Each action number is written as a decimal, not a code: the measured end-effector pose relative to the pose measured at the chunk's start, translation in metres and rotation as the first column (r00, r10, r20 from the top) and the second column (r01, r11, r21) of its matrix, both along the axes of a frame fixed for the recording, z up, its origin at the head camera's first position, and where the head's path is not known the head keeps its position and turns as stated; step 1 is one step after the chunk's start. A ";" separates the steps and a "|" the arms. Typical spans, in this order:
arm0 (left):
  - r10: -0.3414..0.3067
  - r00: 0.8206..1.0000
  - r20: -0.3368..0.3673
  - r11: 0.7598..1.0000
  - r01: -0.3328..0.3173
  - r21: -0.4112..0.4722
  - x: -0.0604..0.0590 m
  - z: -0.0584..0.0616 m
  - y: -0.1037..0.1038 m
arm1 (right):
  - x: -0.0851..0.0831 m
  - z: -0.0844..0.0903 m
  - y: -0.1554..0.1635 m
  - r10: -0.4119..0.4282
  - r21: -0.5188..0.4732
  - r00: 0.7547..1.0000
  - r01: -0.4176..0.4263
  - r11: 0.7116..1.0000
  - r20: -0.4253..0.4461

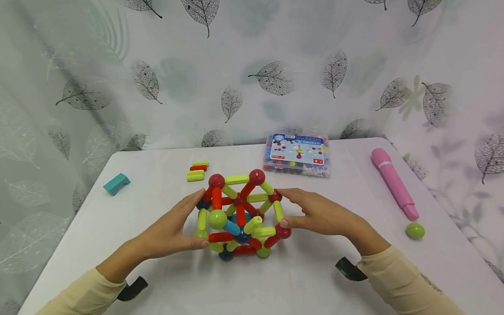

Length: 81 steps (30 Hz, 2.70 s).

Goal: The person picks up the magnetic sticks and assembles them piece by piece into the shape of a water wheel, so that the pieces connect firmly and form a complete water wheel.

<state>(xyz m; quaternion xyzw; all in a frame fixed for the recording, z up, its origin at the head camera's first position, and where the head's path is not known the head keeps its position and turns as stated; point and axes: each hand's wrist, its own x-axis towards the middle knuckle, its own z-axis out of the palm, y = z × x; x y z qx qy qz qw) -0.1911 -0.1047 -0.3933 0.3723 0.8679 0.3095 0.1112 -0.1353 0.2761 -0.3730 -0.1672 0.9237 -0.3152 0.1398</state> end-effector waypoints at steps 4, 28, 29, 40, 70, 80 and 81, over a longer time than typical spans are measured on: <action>0.000 1.000 -0.004 1.000 0.001 0.012 -0.001 -0.003 0.000 | 0.004 0.004 0.009 -0.022 0.026 1.000 0.023 0.999 -0.013; -0.001 1.000 -0.013 1.000 0.002 0.013 -0.002 -0.005 0.000 | 0.035 0.014 0.073 -0.150 0.029 0.982 0.154 0.988 -0.113; -0.001 1.000 -0.014 1.000 0.002 0.015 -0.002 -0.005 0.000 | 0.034 0.013 0.073 -0.149 0.030 0.983 0.153 0.988 -0.112; 0.009 1.000 -0.009 1.000 -0.009 0.008 -0.002 -0.007 -0.001 | 0.033 0.011 0.071 -0.144 0.031 0.985 0.148 0.989 -0.095; 0.013 1.000 0.014 1.000 -0.013 0.015 -0.002 -0.007 -0.002 | 0.054 0.020 0.144 -0.332 0.141 0.928 0.357 0.923 -0.172; 0.014 1.000 0.018 1.000 -0.014 0.014 -0.001 -0.006 -0.001 | 0.062 0.005 0.171 -0.349 0.301 0.919 0.391 0.870 -0.186; 0.016 1.000 0.018 1.000 -0.016 0.015 0.000 -0.006 -0.001 | 0.063 0.004 0.177 -0.353 0.349 0.919 0.393 0.851 -0.174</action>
